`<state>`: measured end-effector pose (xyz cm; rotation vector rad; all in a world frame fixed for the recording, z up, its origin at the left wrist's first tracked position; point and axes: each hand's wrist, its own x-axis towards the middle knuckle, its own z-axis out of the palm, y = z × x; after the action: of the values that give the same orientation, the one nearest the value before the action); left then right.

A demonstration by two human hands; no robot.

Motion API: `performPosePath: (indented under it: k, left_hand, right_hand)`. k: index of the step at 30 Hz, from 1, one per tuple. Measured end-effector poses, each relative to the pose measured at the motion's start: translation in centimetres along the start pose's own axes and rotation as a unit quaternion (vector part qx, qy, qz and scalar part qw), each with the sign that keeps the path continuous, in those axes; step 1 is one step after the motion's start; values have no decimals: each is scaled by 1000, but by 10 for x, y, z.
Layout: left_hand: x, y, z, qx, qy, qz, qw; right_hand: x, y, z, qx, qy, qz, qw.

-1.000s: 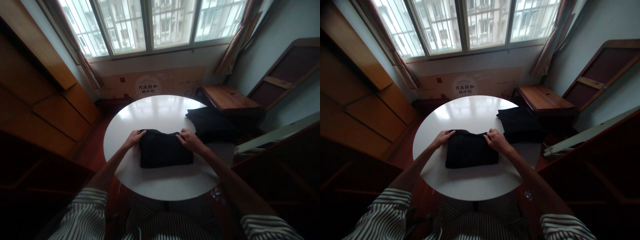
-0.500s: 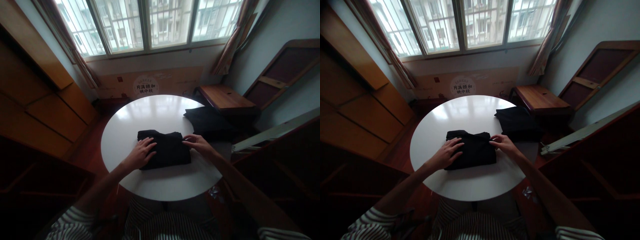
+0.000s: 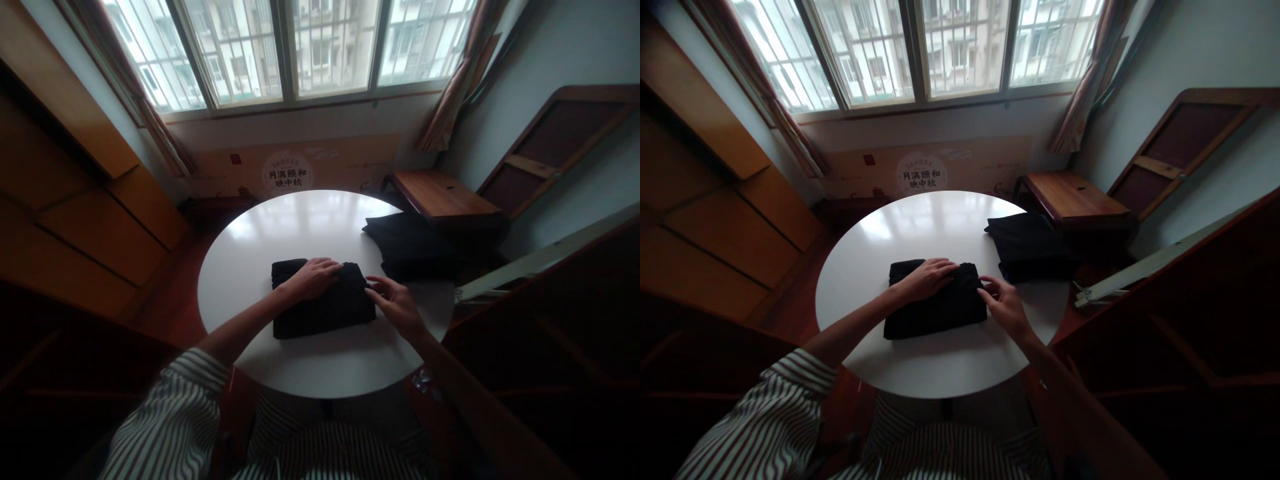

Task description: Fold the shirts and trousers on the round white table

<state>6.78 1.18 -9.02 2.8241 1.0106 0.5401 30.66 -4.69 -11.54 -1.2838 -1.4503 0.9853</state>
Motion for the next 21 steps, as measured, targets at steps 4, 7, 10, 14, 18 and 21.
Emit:
performPosePath:
  k: [4,7,10,14,18,21]
  left_hand:
    - [15,-13,11,-29,-2,19,999]
    - [13,-18,19,-73,46,4,996]
    - [8,-18,24,-97,96,-10,991]
    - [4,-15,25,-119,131,-8,984]
    - [3,-10,23,-129,142,-18,981]
    - [3,-10,23,-120,138,-26,983]
  right_hand:
    - [1,1,2,89,1,46,995]
    - [1,-2,3,96,-30,73,992]
    - [-1,-6,8,1,-63,63,996]
    - [-3,-9,19,-120,-18,-6,993]
    - [-3,-8,22,-41,-40,33,998]
    - [-4,-8,21,68,-81,100,989]
